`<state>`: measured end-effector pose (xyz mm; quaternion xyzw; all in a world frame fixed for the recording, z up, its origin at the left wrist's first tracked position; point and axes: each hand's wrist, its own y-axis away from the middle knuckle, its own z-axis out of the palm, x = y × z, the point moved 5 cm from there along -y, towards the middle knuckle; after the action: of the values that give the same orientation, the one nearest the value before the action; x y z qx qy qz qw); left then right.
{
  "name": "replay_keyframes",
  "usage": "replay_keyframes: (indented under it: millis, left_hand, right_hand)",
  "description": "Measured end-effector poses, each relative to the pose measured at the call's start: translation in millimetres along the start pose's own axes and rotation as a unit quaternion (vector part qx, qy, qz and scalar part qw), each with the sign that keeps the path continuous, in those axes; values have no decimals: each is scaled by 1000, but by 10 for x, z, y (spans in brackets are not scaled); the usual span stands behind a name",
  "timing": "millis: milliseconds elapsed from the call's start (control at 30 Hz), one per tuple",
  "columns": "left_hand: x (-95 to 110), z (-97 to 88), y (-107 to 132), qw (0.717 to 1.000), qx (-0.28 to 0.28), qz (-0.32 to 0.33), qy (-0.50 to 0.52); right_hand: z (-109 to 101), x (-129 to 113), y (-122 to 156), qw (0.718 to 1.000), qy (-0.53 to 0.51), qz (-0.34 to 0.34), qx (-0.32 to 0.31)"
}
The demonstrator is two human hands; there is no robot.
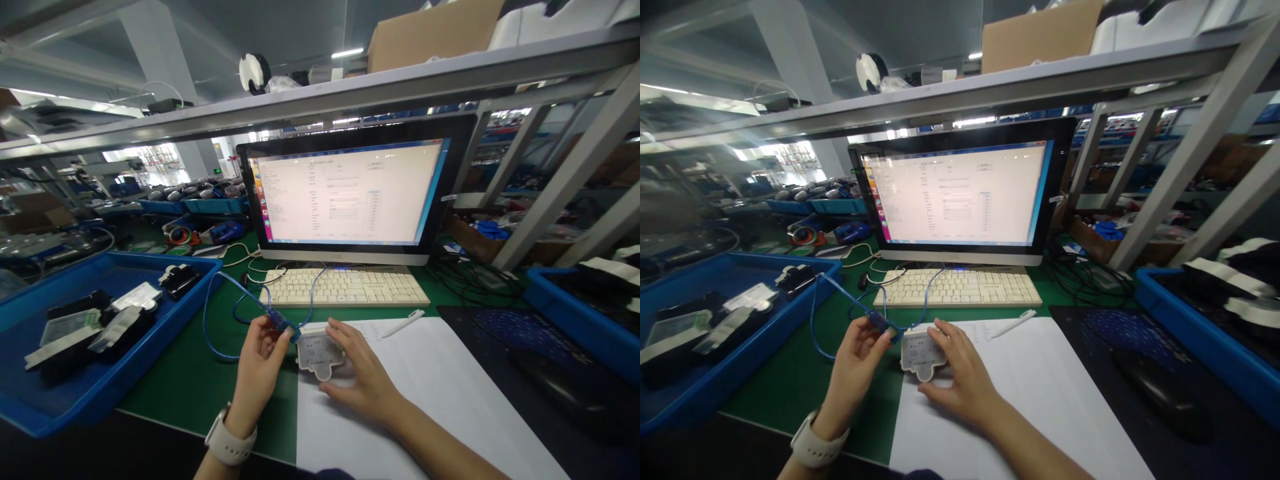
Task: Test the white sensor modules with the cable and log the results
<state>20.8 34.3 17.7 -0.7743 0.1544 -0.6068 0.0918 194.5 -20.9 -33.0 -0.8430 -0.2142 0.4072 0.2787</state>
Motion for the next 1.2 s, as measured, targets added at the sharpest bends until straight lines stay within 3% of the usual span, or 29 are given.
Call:
replay_keyframes:
  millis: [267,800,1000,1200]
  left_hand:
    - [-13,99,16,996,-32,54,-57]
    - [1,182,-2,990,-79,81,-85]
    - [43,188,53,978,-80,138,-134]
    - [54,183,126,949,-79,230,-203]
  right_hand:
    - [-15,0,-8,1000,-12,6,8]
    - [-11,-4,-18,999,-33,13,2]
    - [-29,-15,-35,999,-35,17,2]
    - [-2,16,-43,999,-39,14,4]
